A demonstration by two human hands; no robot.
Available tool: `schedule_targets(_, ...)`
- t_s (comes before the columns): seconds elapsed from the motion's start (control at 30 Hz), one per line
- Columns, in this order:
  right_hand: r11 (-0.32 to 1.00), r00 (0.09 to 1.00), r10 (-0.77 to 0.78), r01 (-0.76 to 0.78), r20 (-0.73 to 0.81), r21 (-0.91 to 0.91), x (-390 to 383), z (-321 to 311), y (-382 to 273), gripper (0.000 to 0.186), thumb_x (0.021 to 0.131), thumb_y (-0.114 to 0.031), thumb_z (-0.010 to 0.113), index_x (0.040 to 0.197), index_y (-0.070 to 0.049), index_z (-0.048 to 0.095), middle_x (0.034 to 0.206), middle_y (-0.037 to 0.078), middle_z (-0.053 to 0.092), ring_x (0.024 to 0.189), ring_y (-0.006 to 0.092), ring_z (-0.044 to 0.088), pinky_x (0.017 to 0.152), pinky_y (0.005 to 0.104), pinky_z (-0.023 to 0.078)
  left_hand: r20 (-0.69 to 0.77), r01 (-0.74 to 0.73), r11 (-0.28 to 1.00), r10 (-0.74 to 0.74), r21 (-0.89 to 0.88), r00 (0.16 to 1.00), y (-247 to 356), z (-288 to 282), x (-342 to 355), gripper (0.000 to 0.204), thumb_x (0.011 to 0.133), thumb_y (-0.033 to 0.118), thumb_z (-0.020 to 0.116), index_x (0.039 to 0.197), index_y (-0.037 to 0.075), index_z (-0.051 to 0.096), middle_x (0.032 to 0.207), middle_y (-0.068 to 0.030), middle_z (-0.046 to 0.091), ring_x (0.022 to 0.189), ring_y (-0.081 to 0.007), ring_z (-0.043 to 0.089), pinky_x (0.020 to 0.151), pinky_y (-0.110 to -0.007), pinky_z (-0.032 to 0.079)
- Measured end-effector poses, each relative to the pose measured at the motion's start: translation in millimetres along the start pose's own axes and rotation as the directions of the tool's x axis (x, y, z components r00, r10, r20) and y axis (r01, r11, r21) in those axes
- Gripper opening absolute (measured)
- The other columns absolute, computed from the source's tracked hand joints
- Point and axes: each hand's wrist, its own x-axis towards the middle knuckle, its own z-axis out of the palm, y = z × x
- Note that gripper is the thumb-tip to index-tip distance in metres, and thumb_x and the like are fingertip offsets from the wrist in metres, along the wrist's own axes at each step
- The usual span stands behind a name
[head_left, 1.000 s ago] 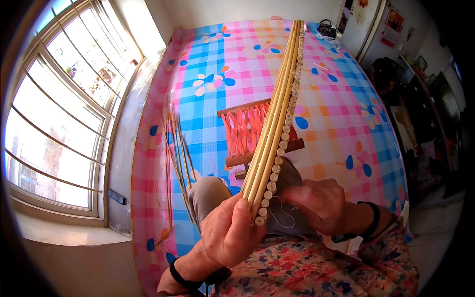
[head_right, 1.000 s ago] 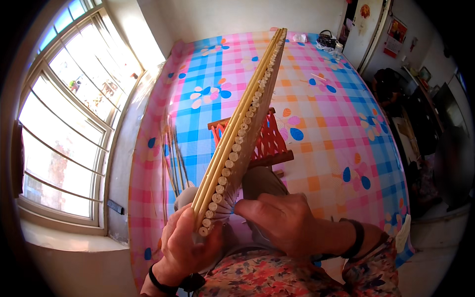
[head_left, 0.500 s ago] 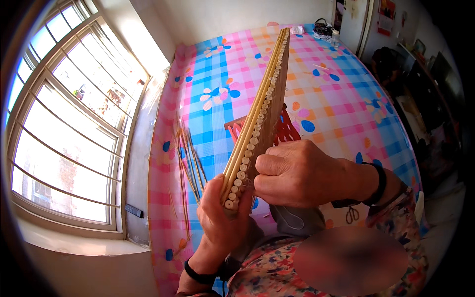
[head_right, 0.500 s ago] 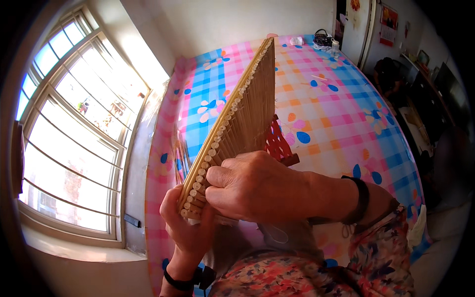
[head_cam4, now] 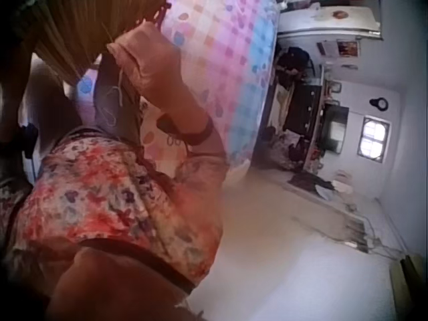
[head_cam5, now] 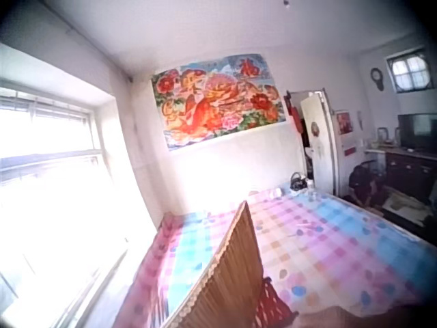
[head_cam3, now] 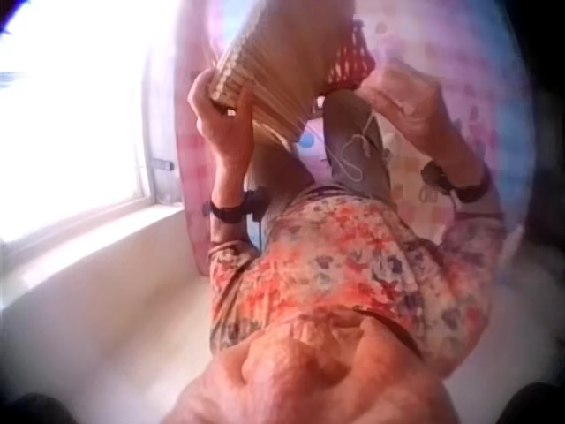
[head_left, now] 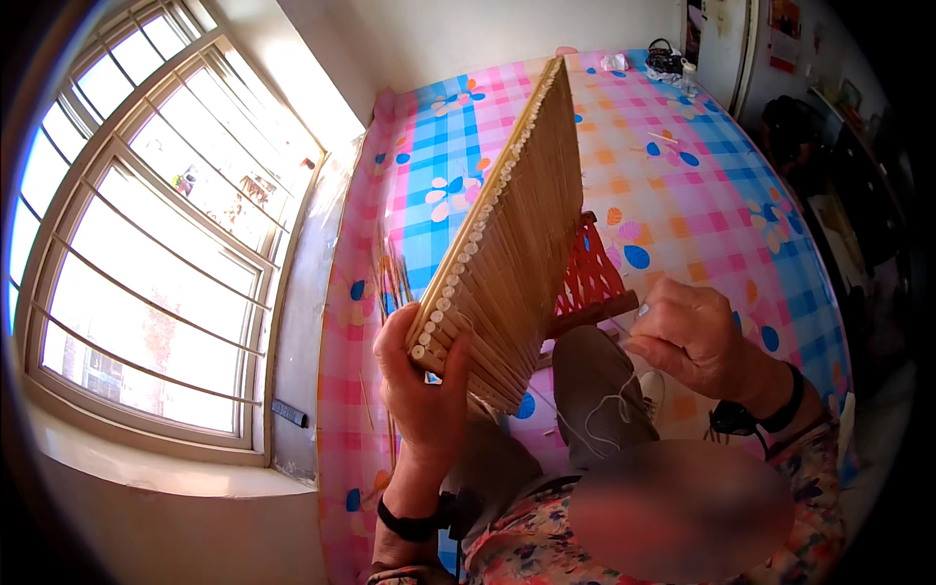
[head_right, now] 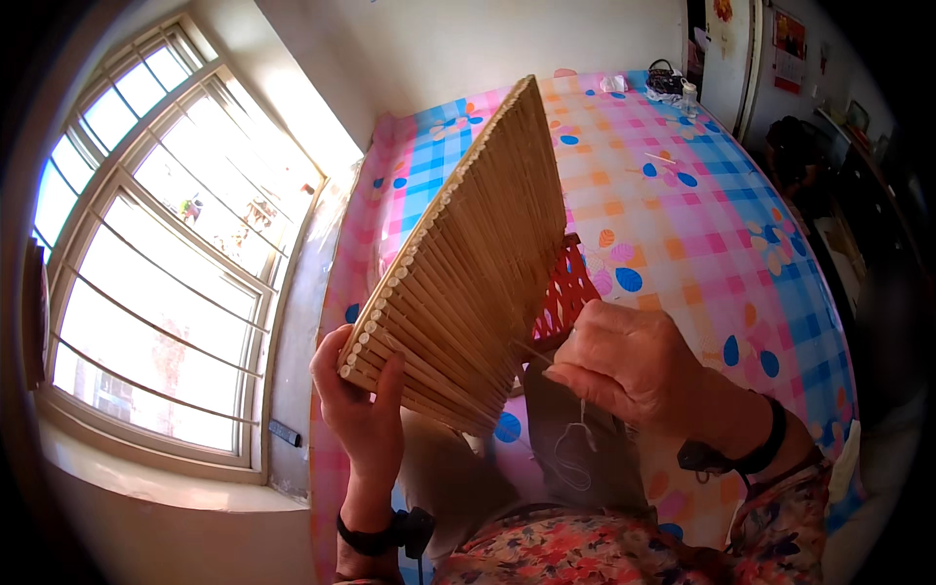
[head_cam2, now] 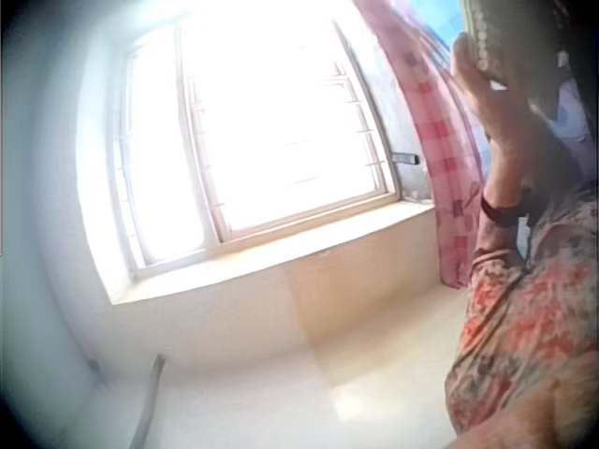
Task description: The person weaves together thin wooden sticks with white thread to create a mat, tying off the edges of the sticks.
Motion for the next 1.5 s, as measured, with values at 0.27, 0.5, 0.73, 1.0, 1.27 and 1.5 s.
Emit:
schedule_targets(0.27,0.980,0.998,0.019,-0.006,-0.068,0.197,14.3,47.1,11.9,0.010,0.082,-0.005,0.064,0.091,-0.003,0.059,0.078,0.010,0.057,0.065,0.0282,0.058,0.056,0.0346,0.046,0.099,0.027,1.000,-0.026,-0.003,0.995,2.8,-5.8,17.4,0.059,0.076,0.004,0.071,0.126,0.003,0.039,0.117,-0.0128,0.049,0.110,-0.0181,0.049,0.090,-0.032,0.045)
schedule_targets(0.5,0.946,0.991,-0.058,0.092,-0.117,0.312,45.4,80.3,9.1,0.015,0.084,-0.004,0.062,0.099,-0.002,0.059,0.079,0.011,0.057,0.067,0.0249,0.060,0.057,0.0321,0.048,0.124,0.003,0.999,0.004,-0.051,0.992,-0.6,-15.2,21.5,0.060,0.078,-0.003,0.067,0.129,0.002,0.035,0.122,-0.0108,0.045,0.110,-0.0191,0.049,0.092,-0.031,0.044)
schedule_targets(0.73,0.974,0.995,-0.050,0.068,-0.088,0.217,61.0,98.8,8.0,0.017,0.085,-0.008,0.061,0.100,-0.001,0.059,0.080,0.012,0.057,0.069,0.0280,0.061,0.059,0.0357,0.049,0.109,0.014,0.998,-0.007,-0.063,0.994,-7.6,-20.4,19.9,0.065,0.077,-0.005,0.065,0.133,0.002,0.033,0.127,-0.0111,0.042,0.115,-0.0200,0.046,0.095,-0.032,0.042)
schedule_targets(1.0,0.979,0.983,-0.133,0.150,-0.128,0.135,68.6,107.2,19.4,0.030,0.079,-0.020,0.065,0.104,-0.005,0.060,0.079,0.011,0.058,0.067,0.0278,0.062,0.055,0.0350,0.051,0.085,0.000,0.999,0.005,-0.054,0.996,-9.1,-22.0,20.0,0.067,0.074,-0.005,0.068,0.132,0.002,0.034,0.130,-0.0128,0.041,0.117,-0.0216,0.045,0.096,-0.033,0.041)
schedule_targets(1.27,0.979,0.984,-0.162,0.170,-0.081,0.111,72.9,107.9,21.7,0.035,0.079,-0.026,0.065,0.107,-0.004,0.059,0.081,0.011,0.058,0.070,0.0273,0.062,0.056,0.0340,0.052,0.050,0.079,0.994,-0.075,-0.079,0.996,-5.5,-23.5,22.4,0.066,0.073,-0.007,0.067,0.131,0.001,0.036,0.129,-0.0119,0.043,0.116,-0.0202,0.046,0.097,-0.032,0.040)
schedule_targets(1.5,0.956,0.965,-0.216,0.240,-0.151,0.166,72.9,110.0,23.7,0.032,0.077,-0.009,0.066,0.108,-0.001,0.059,0.073,0.009,0.052,0.065,0.0248,0.058,0.054,0.0355,0.049,0.049,0.071,0.995,-0.067,-0.073,0.997,-4.2,-23.2,21.0,0.065,0.075,-0.006,0.066,0.132,0.001,0.035,0.129,-0.0118,0.043,0.115,-0.0196,0.046,0.096,-0.031,0.041)
